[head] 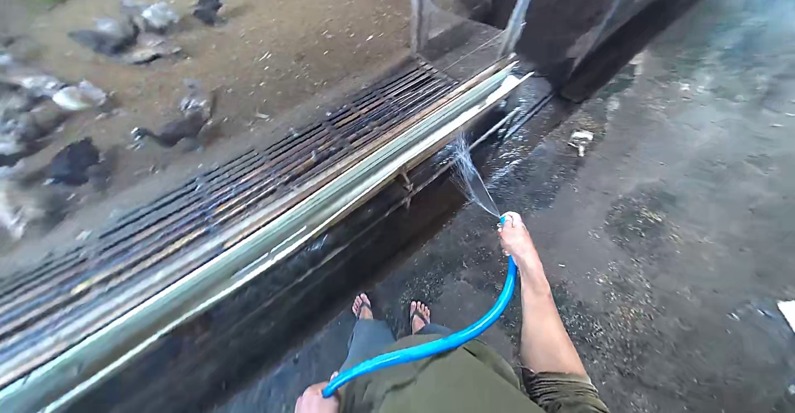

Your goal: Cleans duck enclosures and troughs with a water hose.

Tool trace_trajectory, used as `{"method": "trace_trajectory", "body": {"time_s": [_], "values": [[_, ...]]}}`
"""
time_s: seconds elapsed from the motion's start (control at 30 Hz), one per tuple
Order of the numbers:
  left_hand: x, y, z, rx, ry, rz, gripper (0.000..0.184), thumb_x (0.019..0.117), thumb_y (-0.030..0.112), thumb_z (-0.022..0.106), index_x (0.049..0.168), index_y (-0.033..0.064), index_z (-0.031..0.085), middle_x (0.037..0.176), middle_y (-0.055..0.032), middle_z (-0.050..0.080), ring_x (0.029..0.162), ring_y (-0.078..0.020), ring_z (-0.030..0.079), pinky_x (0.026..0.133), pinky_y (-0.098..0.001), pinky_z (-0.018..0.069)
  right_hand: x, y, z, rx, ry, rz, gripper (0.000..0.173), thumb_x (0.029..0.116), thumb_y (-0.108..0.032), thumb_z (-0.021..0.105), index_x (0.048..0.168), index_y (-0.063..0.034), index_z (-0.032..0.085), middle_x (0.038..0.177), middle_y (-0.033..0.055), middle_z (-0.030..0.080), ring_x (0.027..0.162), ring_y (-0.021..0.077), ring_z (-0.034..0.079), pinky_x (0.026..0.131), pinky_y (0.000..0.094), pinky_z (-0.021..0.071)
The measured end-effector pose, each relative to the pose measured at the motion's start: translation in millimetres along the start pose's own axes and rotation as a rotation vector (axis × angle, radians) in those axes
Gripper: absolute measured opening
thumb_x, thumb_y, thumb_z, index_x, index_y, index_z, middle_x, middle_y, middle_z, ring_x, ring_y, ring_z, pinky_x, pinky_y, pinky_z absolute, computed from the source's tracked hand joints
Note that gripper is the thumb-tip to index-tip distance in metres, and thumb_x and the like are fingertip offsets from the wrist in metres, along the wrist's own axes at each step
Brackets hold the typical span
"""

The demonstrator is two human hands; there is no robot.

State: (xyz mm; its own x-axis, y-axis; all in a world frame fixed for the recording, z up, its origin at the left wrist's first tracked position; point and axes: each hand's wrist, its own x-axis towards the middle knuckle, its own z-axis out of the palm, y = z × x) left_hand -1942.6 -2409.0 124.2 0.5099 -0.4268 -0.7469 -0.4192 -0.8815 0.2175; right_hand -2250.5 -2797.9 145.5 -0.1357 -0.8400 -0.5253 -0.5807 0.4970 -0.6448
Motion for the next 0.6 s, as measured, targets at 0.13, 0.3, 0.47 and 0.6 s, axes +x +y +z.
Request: {"method": "trace_trajectory", "body": {"time_s": [0.13, 0.3, 0.47, 0.6], "values": [[-25.2, -24.1, 17.0, -0.086, 0.039, -0.144, 0.037, 0.0991, 0.031, 0.058, 0.083, 0.0018, 0.074, 0.09, -0.0229, 0.073, 0.095, -0.0418, 0.07, 0.083, -0.0632, 0.0516, 3.7, -17.3, 46.5, -0.129, -0.213, -0.04, 0.039, 0.1152, -0.028, 0.023, 0.145, -0.0119, 0.041, 0.09, 0.0107, 0.055, 0.06, 0.0185, 0.049, 0.055, 0.0357, 0.0443], [-40.6, -50.1, 21.8, -0.174, 0.126, -0.268, 0.044, 0.1049, 0.036, 0.053, 0.086, 0.0016, 0.073, 0.093, -0.0232, 0.072, 0.097, -0.041, 0.07, 0.085, -0.0619, 0.0522, -9.8, -45.4, 113.0, -0.283, -0.442, -0.122, 0.037, 0.1151, -0.026, 0.025, 0.144, -0.0111, 0.041, 0.084, 0.0081, 0.051, 0.055, 0.0159, 0.044, 0.051, 0.0332, 0.0409], [-63.7, -73.4, 6.8, -0.303, 0.232, -0.349, 0.052, 0.109, 0.038, 0.043, 0.087, -0.0012, 0.07, 0.098, -0.0261, 0.071, 0.103, -0.0433, 0.069, 0.088, -0.0626, 0.0511, -48.2, -82.7, 186.9, -0.384, -0.668, -0.195, 0.033, 0.1154, -0.025, 0.024, 0.142, -0.0124, 0.039, 0.079, 0.0027, 0.046, 0.049, 0.0098, 0.038, 0.045, 0.0263, 0.0351], [-85.9, -106.6, 0.0, -0.413, 0.325, -0.406, 0.053, 0.1092, 0.036, 0.043, 0.083, -0.0018, 0.068, 0.094, -0.0256, 0.07, 0.1, -0.043, 0.069, 0.087, -0.0611, 0.0509, -99.8, -109.0, 254.6, -0.53, -0.81, -0.287, 0.033, 0.1155, -0.026, 0.023, 0.142, -0.0135, 0.039, 0.079, 0.0018, 0.047, 0.049, 0.0085, 0.037, 0.044, 0.0252, 0.034]]}}
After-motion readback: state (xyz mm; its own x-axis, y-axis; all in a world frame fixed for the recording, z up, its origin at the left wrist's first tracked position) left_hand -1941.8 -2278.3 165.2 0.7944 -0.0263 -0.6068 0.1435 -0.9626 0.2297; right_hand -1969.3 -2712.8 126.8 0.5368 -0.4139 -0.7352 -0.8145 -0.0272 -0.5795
